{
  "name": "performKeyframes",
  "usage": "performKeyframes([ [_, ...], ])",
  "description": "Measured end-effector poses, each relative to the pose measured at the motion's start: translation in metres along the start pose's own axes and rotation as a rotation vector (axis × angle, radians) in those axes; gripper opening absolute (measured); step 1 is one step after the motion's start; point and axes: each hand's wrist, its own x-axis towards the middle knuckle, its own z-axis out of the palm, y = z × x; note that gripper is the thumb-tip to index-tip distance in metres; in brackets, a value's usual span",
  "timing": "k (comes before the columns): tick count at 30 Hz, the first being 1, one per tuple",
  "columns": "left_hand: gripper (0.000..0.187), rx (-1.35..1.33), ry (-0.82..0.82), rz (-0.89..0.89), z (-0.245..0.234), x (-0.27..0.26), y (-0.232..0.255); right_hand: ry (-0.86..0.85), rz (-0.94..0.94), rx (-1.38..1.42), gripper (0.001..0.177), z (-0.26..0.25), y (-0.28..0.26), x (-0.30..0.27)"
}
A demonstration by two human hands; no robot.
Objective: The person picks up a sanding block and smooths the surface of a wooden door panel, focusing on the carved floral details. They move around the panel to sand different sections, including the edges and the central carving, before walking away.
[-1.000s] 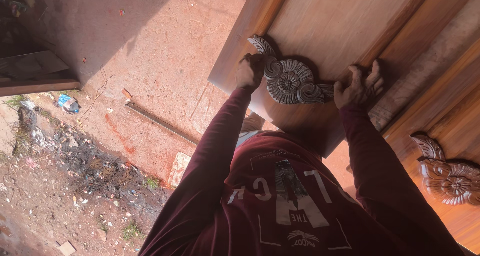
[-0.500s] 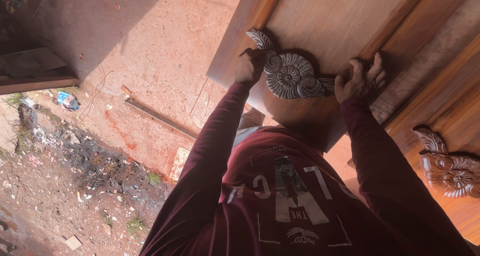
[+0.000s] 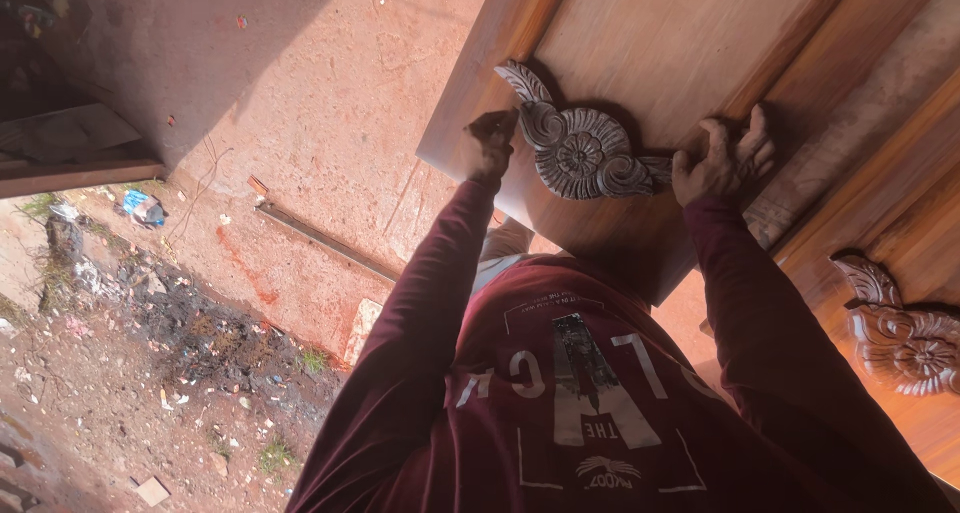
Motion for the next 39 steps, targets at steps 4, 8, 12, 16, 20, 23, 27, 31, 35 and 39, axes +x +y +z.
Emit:
performKeyframes([
  [4, 0.039, 0.089, -0.026, 0.057, -0.004, 0.000, 0.003, -0.012, 0.001, 0.002, 0.048, -0.005, -0.002, -0.003],
  [8, 0.038, 0.305, 0.038, 0.079, -0.001, -0.001, -0.003, 0.019, -0.029, 0.010, 0.049, -0.004, -0.002, -0.002],
  [12, 0.036, 0.412, 0.071, 0.171, 0.008, -0.010, -0.018, -0.008, -0.029, -0.005, 0.050, -0.008, -0.003, -0.002],
  [16, 0.036, 0.382, -0.002, 0.110, 0.035, -0.040, -0.025, 0.010, -0.044, -0.028, 0.050, -0.008, -0.003, -0.001],
  [20, 0.039, 0.184, -0.010, 0.085, 0.039, -0.039, -0.016, 0.005, -0.024, 0.006, 0.048, -0.007, -0.003, -0.001],
  [23, 0.040, 0.097, -0.026, 0.040, 0.025, -0.008, -0.009, 0.003, -0.014, 0.001, 0.047, -0.007, -0.003, -0.001],
  [27, 0.046, 0.374, -0.050, 0.178, 0.032, 0.001, -0.010, -0.012, -0.015, -0.021, 0.049, -0.007, -0.003, -0.001],
  [31, 0.047, 0.440, 0.045, 0.145, 0.053, -0.004, -0.004, -0.027, 0.015, -0.013, 0.050, -0.003, -0.001, -0.001],
  [35, 0.038, 0.552, 0.046, 0.069, 0.062, -0.012, 0.011, -0.028, 0.004, -0.036, 0.051, -0.003, 0.003, -0.003],
  [39, 0.035, 0.617, -0.025, 0.199, 0.053, -0.024, 0.009, -0.032, 0.022, 0.006, 0.050, -0.001, 0.001, 0.001],
])
